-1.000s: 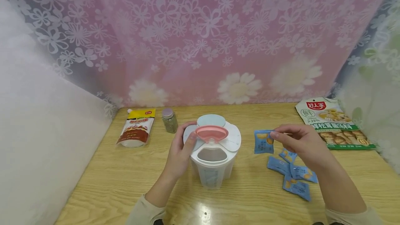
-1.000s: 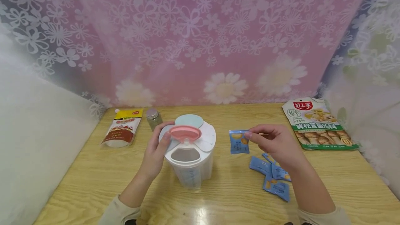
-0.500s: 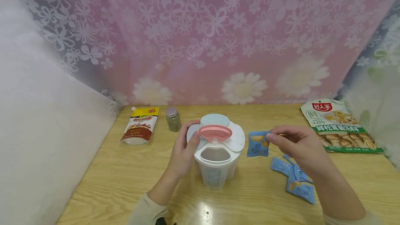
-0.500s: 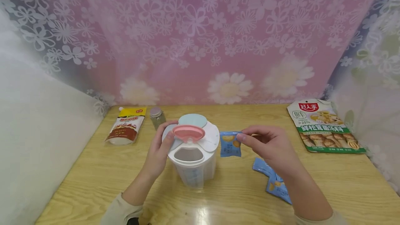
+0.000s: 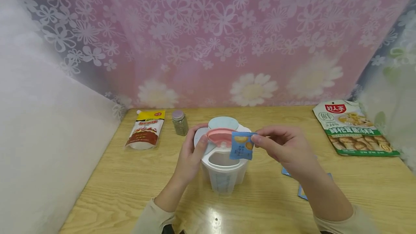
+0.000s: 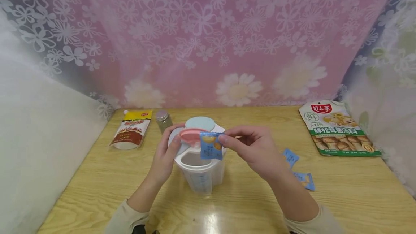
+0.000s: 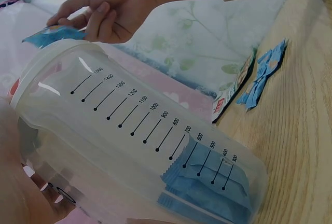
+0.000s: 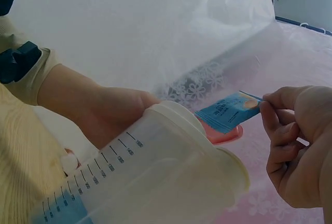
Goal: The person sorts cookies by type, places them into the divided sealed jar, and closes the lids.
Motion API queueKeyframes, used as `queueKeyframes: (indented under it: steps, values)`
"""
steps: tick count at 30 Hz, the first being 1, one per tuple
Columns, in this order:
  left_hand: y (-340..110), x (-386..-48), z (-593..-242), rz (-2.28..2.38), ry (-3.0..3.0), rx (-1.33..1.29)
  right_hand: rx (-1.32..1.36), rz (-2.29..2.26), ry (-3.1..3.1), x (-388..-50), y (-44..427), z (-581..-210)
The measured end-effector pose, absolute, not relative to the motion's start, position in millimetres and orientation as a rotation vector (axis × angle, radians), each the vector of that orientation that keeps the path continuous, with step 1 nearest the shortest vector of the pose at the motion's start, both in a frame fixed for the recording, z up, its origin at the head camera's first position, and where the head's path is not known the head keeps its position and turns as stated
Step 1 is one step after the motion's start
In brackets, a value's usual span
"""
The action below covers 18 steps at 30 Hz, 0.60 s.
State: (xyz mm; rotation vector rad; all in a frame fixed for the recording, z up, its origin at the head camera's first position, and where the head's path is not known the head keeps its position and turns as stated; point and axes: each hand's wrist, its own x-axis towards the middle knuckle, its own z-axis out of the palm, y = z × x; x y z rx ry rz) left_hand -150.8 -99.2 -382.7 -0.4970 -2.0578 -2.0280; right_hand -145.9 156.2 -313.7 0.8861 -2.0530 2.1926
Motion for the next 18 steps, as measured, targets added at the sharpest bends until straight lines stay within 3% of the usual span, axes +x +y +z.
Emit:
queueKeyframes:
  steps: [18]
  values:
    - [-99, -153, -382, -2.047, -2.034, -0.534, 1.005, 2.040, -2.319, -144, 135, -316]
